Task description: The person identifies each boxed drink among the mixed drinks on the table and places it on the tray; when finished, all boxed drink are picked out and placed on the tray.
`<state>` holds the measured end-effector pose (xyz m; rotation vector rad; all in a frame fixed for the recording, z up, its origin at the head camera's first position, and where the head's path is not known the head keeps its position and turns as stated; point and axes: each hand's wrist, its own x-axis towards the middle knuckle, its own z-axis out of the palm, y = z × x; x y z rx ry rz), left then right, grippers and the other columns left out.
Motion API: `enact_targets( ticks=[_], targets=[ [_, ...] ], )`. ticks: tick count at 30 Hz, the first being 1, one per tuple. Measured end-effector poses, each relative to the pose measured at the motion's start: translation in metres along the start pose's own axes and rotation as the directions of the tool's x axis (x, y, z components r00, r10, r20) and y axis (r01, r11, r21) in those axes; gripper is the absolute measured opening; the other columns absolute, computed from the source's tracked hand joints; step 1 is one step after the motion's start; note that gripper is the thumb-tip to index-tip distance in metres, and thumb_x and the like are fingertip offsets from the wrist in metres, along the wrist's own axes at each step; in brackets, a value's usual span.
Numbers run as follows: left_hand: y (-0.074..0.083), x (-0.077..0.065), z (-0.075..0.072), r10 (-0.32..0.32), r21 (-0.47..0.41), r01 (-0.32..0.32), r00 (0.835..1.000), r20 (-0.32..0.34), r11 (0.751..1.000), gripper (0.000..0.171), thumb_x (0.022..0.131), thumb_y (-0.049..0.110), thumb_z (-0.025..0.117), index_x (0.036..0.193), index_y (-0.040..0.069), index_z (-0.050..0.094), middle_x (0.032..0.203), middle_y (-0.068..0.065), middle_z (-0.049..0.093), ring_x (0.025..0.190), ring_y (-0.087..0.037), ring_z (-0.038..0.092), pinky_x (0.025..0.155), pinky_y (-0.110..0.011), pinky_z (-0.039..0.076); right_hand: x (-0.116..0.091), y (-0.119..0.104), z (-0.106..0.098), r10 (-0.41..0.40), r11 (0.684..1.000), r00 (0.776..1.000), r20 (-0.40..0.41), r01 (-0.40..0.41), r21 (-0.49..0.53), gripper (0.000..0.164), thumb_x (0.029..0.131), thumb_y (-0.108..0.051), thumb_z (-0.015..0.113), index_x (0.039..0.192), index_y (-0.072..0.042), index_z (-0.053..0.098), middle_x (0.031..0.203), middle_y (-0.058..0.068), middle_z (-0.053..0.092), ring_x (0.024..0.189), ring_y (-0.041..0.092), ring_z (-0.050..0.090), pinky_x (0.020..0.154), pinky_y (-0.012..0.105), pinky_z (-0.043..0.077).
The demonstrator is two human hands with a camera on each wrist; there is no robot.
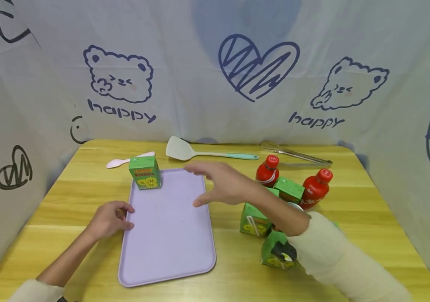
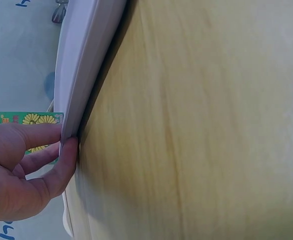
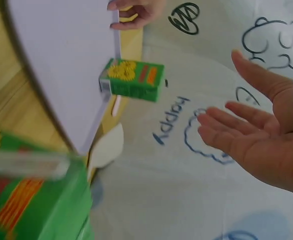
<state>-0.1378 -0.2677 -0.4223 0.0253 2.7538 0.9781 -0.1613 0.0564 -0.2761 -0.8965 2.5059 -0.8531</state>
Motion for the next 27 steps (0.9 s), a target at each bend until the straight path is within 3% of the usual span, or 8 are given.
enact_targets(
  ticks=[6,15,17,22,24,27],
  targets=[
    [0.001,0.003,-0.003,0.013,0.002,-0.013,1.0,-0.011,1.0,0.036,0.069,0.005,0.079,0.101,-0.002,0.064,0.07,-0.005,0.057,0.062,-0.015,0.05,0.052,-0.025,0.04,-0.047,0.023,-0.015,-0.003,0.994,0.998,-0.063,0.009,0.106,0.075,0.077,-0.023,0.078,0.142,-0.014,0.043,0.145,0.003,0.046,0.134,0.022,0.043,0.108,0.04,0.037],
    [-0.001,-0.001,-0.001,-0.005,0.004,0.005,1.0,-0.007,1.0,0.037,0.069,0.006,0.079,0.101,-0.002,0.064,0.071,-0.005,0.057,0.063,-0.015,0.05,0.053,-0.025,0.04,-0.107,0.059,-0.031,0.031,0.99,0.979,-0.2,-0.003,0.14,0.069,0.075,-0.023,0.079,0.136,-0.015,0.049,0.135,0.003,0.056,0.128,0.022,0.051,0.103,0.04,0.041],
    [-0.001,-0.002,0.001,-0.007,0.001,0.007,1.0,-0.009,1.0,0.037,0.069,0.006,0.079,0.101,-0.002,0.064,0.071,-0.005,0.056,0.063,-0.015,0.049,0.053,-0.025,0.04,-0.119,0.065,-0.034,0.031,0.989,0.974,-0.224,0.003,0.15,0.068,0.075,-0.023,0.079,0.135,-0.015,0.05,0.133,0.002,0.057,0.127,0.02,0.052,0.103,0.03,0.041],
    [-0.001,-0.003,0.005,-0.005,-0.006,0.005,1.0,-0.012,1.0,0.036,0.068,0.005,0.079,0.101,-0.001,0.065,0.07,-0.004,0.056,0.063,-0.015,0.05,0.052,-0.025,0.04,-0.149,0.08,-0.039,0.04,0.984,0.961,-0.274,0.009,0.178,0.065,0.078,-0.02,0.076,0.136,-0.013,0.049,0.133,0.007,0.056,0.121,-0.005,0.051,0.097,0.006,0.036],
    [0.0,-0.002,0.004,-0.005,-0.008,0.005,1.0,-0.012,1.0,0.036,0.068,0.004,0.079,0.101,-0.001,0.065,0.07,-0.004,0.056,0.063,-0.015,0.05,0.052,-0.025,0.041,-0.159,0.086,-0.039,0.058,0.985,0.951,-0.303,-0.005,0.172,0.063,0.078,-0.018,0.076,0.135,-0.014,0.05,0.131,0.008,0.057,0.116,-0.011,0.05,0.094,0.005,0.038],
    [-0.001,-0.002,0.002,-0.006,-0.008,0.006,1.0,-0.009,1.0,0.036,0.068,0.004,0.079,0.101,-0.002,0.064,0.07,-0.004,0.057,0.063,-0.015,0.05,0.052,-0.025,0.041,-0.173,0.099,-0.037,0.061,0.989,0.936,-0.347,-0.008,0.151,0.06,0.078,-0.014,0.076,0.132,-0.018,0.052,0.13,0.001,0.059,0.117,-0.009,0.052,0.093,0.006,0.039]
  ],
)
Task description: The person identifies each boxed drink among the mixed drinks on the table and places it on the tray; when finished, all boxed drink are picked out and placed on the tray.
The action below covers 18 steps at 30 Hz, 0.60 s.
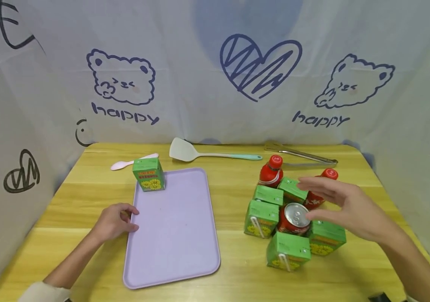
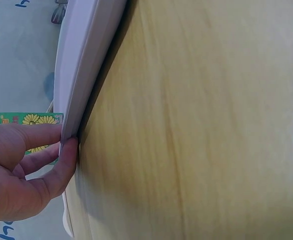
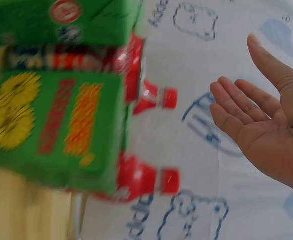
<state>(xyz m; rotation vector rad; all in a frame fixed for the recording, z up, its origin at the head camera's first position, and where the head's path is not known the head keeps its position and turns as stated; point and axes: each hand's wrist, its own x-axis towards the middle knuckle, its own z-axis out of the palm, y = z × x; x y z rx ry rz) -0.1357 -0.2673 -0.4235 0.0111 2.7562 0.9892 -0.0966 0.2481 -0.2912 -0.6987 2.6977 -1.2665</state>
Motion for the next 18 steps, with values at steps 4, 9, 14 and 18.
enact_targets(
  ticks=[4,9,14,18],
  targets=[
    [0.0,0.0,-0.002,-0.015,0.005,0.015,1.0,0.004,1.0,0.037,0.069,0.005,0.079,0.103,-0.001,0.064,0.071,-0.005,0.057,0.063,-0.015,0.05,0.053,-0.025,0.041,-0.017,0.02,-0.004,-0.012,1.0,0.999,-0.03,0.012,-0.008,0.059,0.078,-0.009,0.075,0.132,-0.016,0.053,0.13,-0.014,0.056,0.12,-0.011,0.048,0.095,0.004,0.037],
    [0.0,0.0,-0.004,-0.032,0.011,0.032,0.999,0.009,0.999,0.037,0.07,0.006,0.078,0.103,-0.001,0.064,0.073,-0.005,0.057,0.065,-0.015,0.05,0.054,-0.026,0.041,-0.036,0.043,-0.005,0.017,0.999,0.998,-0.056,-0.019,-0.027,0.058,0.078,-0.006,0.074,0.132,-0.01,0.052,0.129,-0.021,0.054,0.118,-0.015,0.046,0.094,0.001,0.034],
    [0.0,0.0,-0.003,-0.03,0.012,0.03,0.999,0.011,0.999,0.037,0.07,0.006,0.079,0.103,-0.001,0.064,0.073,-0.005,0.057,0.065,-0.015,0.051,0.054,-0.026,0.041,-0.049,0.065,-0.002,0.071,0.997,0.995,-0.074,-0.074,-0.029,0.056,0.079,-0.008,0.074,0.131,-0.008,0.053,0.127,-0.023,0.054,0.116,-0.017,0.046,0.092,0.001,0.035],
    [0.001,0.0,-0.001,-0.033,0.01,0.033,0.999,0.014,0.999,0.037,0.07,0.006,0.079,0.103,-0.001,0.065,0.073,-0.005,0.057,0.065,-0.015,0.051,0.054,-0.026,0.042,-0.056,0.078,0.004,0.098,0.995,0.992,-0.078,-0.099,-0.004,0.057,0.077,-0.01,0.075,0.13,-0.006,0.053,0.126,-0.022,0.055,0.115,-0.017,0.047,0.091,0.001,0.035]
  ],
)
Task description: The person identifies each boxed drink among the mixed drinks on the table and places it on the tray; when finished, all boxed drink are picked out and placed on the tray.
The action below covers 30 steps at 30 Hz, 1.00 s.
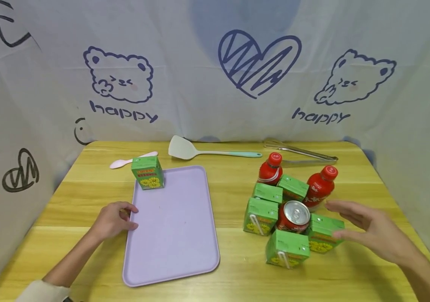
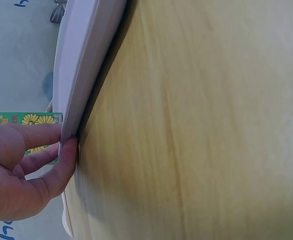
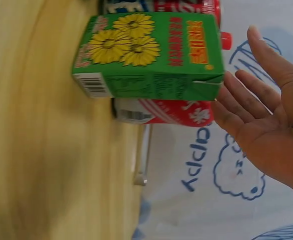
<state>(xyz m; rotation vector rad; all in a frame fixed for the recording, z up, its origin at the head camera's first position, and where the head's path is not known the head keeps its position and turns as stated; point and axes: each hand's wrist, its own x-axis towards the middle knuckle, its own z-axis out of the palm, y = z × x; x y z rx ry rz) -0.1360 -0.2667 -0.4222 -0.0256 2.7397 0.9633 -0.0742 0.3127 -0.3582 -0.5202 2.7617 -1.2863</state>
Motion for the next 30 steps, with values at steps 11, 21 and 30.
enact_targets(
  ticks=[11,21,30],
  targets=[
    [0.001,0.0,0.0,0.007,0.004,-0.007,1.0,-0.004,1.0,0.037,0.07,0.006,0.079,0.102,-0.002,0.064,0.072,-0.005,0.056,0.064,-0.016,0.05,0.053,-0.026,0.04,-0.009,0.019,0.016,0.124,0.992,0.991,-0.042,-0.125,-0.019,0.05,0.076,-0.017,0.078,0.122,-0.006,0.06,0.114,-0.025,0.056,0.101,-0.015,0.052,0.079,0.01,0.048],
    [-0.001,0.0,0.001,-0.003,0.01,0.003,1.0,0.003,1.0,0.036,0.071,0.006,0.079,0.103,-0.002,0.064,0.072,-0.005,0.057,0.064,-0.015,0.05,0.053,-0.025,0.04,-0.011,0.02,0.026,0.132,0.991,0.987,-0.087,-0.132,0.005,0.049,0.076,-0.014,0.078,0.12,-0.003,0.06,0.106,-0.023,0.059,0.09,-0.007,0.06,0.072,0.017,0.053],
    [0.001,0.0,0.0,0.006,0.0,-0.006,1.0,0.006,1.0,0.037,0.072,0.006,0.078,0.104,-0.002,0.063,0.073,-0.006,0.057,0.065,-0.016,0.05,0.054,-0.026,0.04,-0.012,0.02,0.028,0.147,0.989,0.982,-0.115,-0.15,-0.014,0.047,0.077,-0.016,0.078,0.119,-0.006,0.061,0.101,-0.023,0.06,0.084,-0.002,0.063,0.069,0.02,0.053]
  ],
)
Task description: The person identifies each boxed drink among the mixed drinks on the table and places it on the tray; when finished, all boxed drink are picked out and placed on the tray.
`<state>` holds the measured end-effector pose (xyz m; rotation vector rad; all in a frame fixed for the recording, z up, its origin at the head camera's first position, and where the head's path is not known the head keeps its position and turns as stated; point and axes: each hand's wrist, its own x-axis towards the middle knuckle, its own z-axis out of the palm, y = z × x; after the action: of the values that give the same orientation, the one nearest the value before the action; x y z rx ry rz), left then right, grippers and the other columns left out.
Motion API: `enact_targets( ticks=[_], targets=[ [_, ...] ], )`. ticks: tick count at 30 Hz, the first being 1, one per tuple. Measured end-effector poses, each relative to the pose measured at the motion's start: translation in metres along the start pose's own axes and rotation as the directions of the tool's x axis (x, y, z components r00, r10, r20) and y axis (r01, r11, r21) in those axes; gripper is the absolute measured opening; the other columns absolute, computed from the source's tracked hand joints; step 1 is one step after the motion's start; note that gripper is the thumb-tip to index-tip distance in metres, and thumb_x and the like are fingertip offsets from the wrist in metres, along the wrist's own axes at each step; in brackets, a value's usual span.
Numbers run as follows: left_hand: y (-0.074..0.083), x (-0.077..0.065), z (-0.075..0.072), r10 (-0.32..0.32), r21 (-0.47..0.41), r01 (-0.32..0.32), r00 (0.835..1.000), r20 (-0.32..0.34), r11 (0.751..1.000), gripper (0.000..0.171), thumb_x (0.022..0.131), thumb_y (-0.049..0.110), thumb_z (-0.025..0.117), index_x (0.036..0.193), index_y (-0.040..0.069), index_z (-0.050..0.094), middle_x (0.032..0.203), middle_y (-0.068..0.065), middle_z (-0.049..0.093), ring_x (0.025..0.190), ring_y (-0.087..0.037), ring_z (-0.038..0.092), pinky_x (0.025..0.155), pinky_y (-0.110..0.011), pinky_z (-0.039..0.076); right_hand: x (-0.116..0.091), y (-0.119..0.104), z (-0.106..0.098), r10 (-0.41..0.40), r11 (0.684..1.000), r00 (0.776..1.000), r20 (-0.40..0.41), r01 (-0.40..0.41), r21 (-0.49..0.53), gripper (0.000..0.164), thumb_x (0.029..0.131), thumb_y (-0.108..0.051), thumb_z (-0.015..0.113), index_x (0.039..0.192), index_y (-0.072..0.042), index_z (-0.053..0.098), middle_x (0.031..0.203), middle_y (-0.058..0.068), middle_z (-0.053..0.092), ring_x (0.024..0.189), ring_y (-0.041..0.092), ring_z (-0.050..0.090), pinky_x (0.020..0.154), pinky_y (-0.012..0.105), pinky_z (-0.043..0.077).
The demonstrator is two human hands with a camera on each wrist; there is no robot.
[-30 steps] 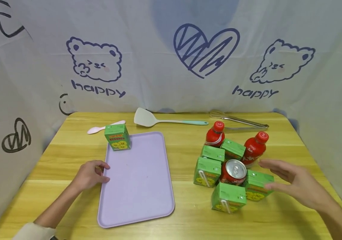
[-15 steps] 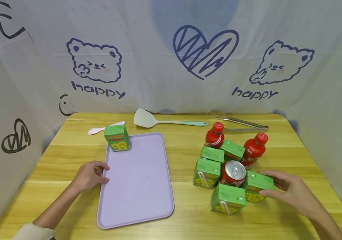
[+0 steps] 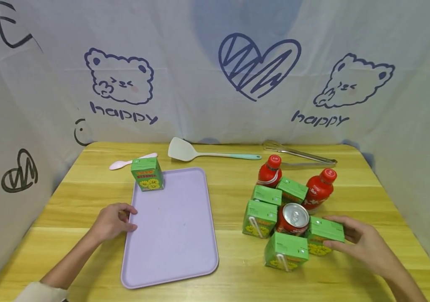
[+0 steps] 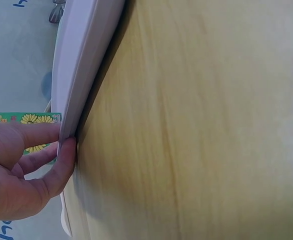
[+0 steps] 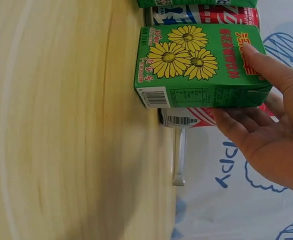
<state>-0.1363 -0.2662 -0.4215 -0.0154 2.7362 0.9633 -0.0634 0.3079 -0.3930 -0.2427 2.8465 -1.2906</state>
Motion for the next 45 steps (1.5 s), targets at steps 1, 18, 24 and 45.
enact_targets(
  ticks=[1,18,24,45],
  targets=[
    [0.0,0.0,0.0,0.002,0.001,-0.002,1.0,0.001,1.0,0.037,0.072,0.007,0.078,0.104,-0.002,0.062,0.074,-0.006,0.057,0.065,-0.016,0.05,0.054,-0.026,0.04,0.0,0.0,0.0,-0.004,1.0,1.0,-0.005,0.004,-0.004,0.046,0.076,-0.016,0.078,0.118,-0.006,0.061,0.101,-0.022,0.06,0.084,-0.002,0.063,0.069,0.02,0.053],
    [0.0,-0.004,-0.006,0.021,0.003,-0.022,0.999,0.031,1.0,0.036,0.069,0.006,0.08,0.099,-0.001,0.061,0.078,-0.008,0.058,0.067,-0.016,0.052,0.055,-0.026,0.043,0.002,-0.013,-0.019,0.07,0.986,0.995,-0.066,-0.079,-0.144,0.047,0.082,-0.027,0.074,0.123,-0.011,0.06,0.108,-0.012,0.061,0.084,-0.01,0.057,0.067,0.019,0.051],
    [0.001,-0.003,-0.004,0.018,-0.001,-0.018,0.999,0.033,1.0,0.034,0.069,0.004,0.08,0.098,-0.001,0.061,0.082,-0.01,0.056,0.068,-0.017,0.052,0.054,-0.026,0.044,0.0,-0.015,-0.028,0.008,0.991,0.998,-0.065,-0.017,-0.133,0.046,0.084,-0.021,0.072,0.125,-0.008,0.058,0.101,-0.029,0.055,0.081,-0.004,0.061,0.064,0.021,0.052],
    [0.003,-0.003,-0.002,0.008,-0.007,-0.008,0.999,0.042,1.0,0.034,0.069,0.004,0.08,0.096,-0.001,0.06,0.08,-0.009,0.056,0.068,-0.016,0.052,0.055,-0.027,0.044,0.019,-0.044,-0.067,-0.103,0.979,0.993,-0.057,0.091,-0.182,0.043,0.086,-0.011,0.068,0.127,-0.008,0.055,0.096,-0.025,0.059,0.072,0.001,0.062,0.06,0.017,0.049]
  ],
)
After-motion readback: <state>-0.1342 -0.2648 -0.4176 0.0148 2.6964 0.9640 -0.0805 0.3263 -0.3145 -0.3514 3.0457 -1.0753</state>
